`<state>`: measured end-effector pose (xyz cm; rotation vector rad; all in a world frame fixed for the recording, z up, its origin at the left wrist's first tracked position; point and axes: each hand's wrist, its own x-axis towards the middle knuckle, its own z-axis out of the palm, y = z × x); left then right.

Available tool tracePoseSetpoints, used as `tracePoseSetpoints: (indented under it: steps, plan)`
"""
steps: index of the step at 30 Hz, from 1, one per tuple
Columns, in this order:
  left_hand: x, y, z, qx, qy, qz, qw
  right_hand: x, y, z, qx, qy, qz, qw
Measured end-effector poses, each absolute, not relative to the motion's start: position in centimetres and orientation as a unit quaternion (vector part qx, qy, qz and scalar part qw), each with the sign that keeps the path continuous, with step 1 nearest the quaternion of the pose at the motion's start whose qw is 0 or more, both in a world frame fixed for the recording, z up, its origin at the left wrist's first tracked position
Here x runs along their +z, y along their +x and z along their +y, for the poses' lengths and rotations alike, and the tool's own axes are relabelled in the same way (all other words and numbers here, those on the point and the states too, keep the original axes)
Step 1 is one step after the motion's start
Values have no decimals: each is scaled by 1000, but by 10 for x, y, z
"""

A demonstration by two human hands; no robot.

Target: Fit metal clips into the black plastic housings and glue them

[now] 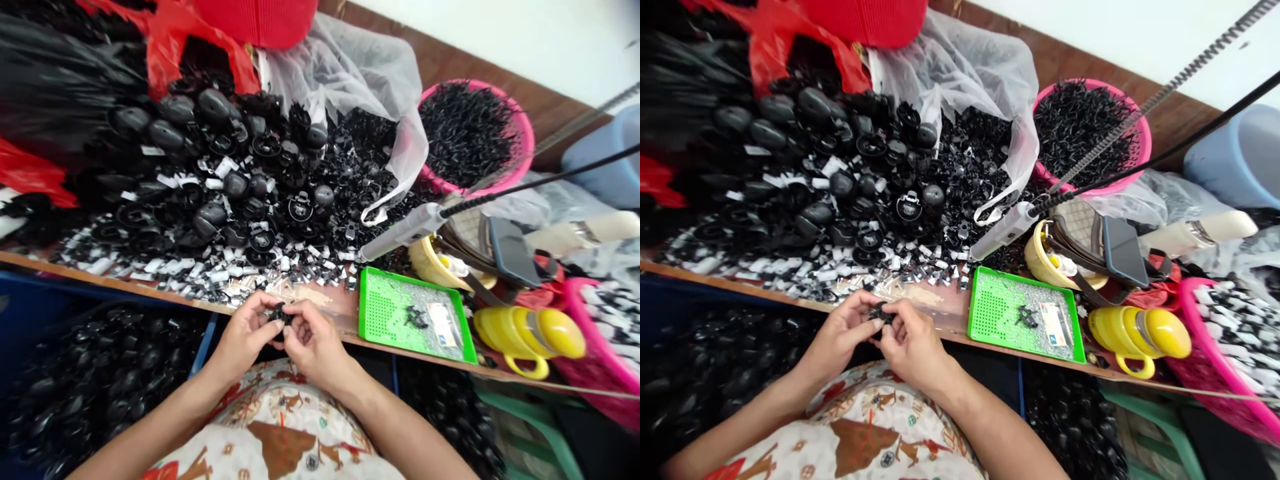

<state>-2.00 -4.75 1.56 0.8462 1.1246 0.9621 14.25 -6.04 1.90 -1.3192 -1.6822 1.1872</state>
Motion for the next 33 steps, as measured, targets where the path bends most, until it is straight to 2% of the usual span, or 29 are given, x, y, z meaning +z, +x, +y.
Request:
tracePoseSetpoints:
  steps: [3,6,8,12,14,17,19,22,24,26,30,33]
  plan:
    - [13,-25,-47,430,401,495,640,21,139,-60,477,-487,-650,335]
    - [12,-29,-45,425,402,508,632,28,146,-50,546,-453,-640,295]
    - [12,-31,-44,409,398,514,641,32,154,-37,543,-468,-641,274]
    - [16,-34,-44,360,407,508,668,33,170,-14,360,-553,-722,207]
    - [17,-36,-45,346,410,495,684,31,174,-10,327,-536,-762,160]
    - [16,-38,-47,335,422,482,691,34,180,-5,301,-520,-786,149]
    - [13,-38,-48,319,439,482,688,40,186,6,219,-567,-784,123]
    - [10,-32,-49,292,468,480,682,48,192,33,83,-614,-785,9]
    - [11,-25,-49,284,477,478,681,52,194,48,40,-604,-794,-50]
    - [14,-21,-47,287,469,478,685,53,196,54,22,-599,-798,-58]
    - [18,-20,-43,314,435,492,686,49,202,38,-3,-598,-802,-4]
    - [17,-21,-43,335,435,488,679,40,204,20,12,-579,-815,-19]
